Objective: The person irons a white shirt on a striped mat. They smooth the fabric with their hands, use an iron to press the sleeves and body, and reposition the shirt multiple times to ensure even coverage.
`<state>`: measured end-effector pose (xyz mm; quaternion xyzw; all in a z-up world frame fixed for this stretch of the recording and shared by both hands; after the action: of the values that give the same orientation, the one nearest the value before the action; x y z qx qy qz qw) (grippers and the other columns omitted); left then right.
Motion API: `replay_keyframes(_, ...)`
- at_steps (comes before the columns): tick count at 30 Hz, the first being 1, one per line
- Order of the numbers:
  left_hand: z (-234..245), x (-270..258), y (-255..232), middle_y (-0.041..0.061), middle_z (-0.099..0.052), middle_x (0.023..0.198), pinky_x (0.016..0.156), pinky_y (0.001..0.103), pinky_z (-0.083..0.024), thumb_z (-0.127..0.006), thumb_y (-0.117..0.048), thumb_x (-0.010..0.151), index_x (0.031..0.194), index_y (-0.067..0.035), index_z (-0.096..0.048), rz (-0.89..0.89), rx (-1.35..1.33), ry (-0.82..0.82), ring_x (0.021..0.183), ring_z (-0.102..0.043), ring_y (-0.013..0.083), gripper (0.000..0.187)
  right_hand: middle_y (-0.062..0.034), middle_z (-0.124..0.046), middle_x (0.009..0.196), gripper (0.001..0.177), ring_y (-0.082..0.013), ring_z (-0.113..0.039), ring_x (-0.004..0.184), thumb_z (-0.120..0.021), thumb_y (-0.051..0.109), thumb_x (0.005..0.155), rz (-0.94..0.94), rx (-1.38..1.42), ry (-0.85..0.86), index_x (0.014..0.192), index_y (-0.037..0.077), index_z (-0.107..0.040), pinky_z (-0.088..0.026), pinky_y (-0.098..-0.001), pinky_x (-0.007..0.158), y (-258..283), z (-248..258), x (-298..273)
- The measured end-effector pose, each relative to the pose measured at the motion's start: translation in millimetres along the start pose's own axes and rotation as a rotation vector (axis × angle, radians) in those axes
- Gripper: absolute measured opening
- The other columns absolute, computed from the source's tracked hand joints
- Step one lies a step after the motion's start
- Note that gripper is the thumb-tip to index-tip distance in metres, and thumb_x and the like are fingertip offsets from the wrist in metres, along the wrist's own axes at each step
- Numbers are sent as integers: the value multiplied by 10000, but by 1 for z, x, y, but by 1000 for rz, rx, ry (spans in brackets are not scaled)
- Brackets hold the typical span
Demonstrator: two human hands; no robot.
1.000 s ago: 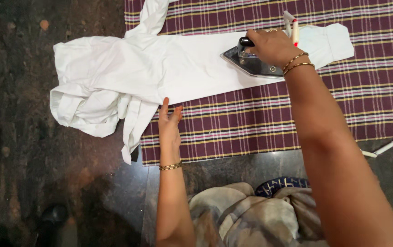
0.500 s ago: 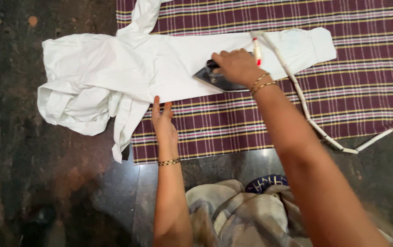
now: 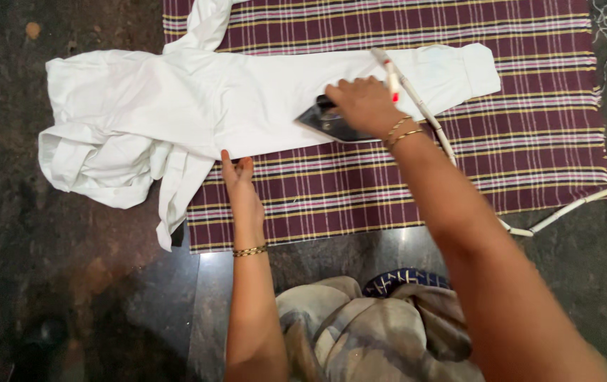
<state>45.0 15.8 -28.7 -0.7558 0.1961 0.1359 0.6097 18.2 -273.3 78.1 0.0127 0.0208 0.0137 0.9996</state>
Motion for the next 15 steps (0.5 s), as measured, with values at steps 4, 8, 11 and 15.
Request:
replay_keyframes(4,-6,-2,-9,144,-363,1586,1238,393,-281,-555,-178,1033,1629,-77,-126,-11,27,27,1464,-382,244,741,-92,-708,1043,331,-334,-698,971,-691,367,945,-58,-5,17,1184,147,-624,-518,-501,823,-46,6,-31)
replay_keyframes(8,-6,-5,-4,180,-446,1530,1229,389,-265,-548,-169,1008,1634,-108,-109,34,34,-1,1444,-417,242,767,-92,-702,1074,312,-343,-673,1039,-694,322,946,-152,-39,88,1198,153,-622,-498,-527,860,-98,-2,-63)
replay_keyframes(11,-6,-3,0,176,-451,1521,1222,394,-257,-546,-172,1001,1634,-132,-102,58,44,-7,1440,-417,236,775,-87,-693,1109,322,-344,-641,1105,-700,308,942,-169,-42,31,1212,152,-617,-465,-541,918,-127,0,-91)
replay_keyframes(15,-3,-1,-2,180,-409,1563,1226,400,-268,-566,-162,1014,1633,-113,-124,27,-29,24,1462,-394,244,762,-96,-674,1129,286,-351,-615,1123,-680,328,993,-249,-35,40,1209,154,-611,-423,-539,955,-157,-7,-107)
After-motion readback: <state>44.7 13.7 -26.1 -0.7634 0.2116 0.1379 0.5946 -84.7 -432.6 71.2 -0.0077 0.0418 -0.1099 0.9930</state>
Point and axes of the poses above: each hand's wrist, its own x-axis towards the middle knuckle, its own z-axis out of the back of the hand, y = z × x, the point moved 8 cm from there along x, towards the middle knuckle
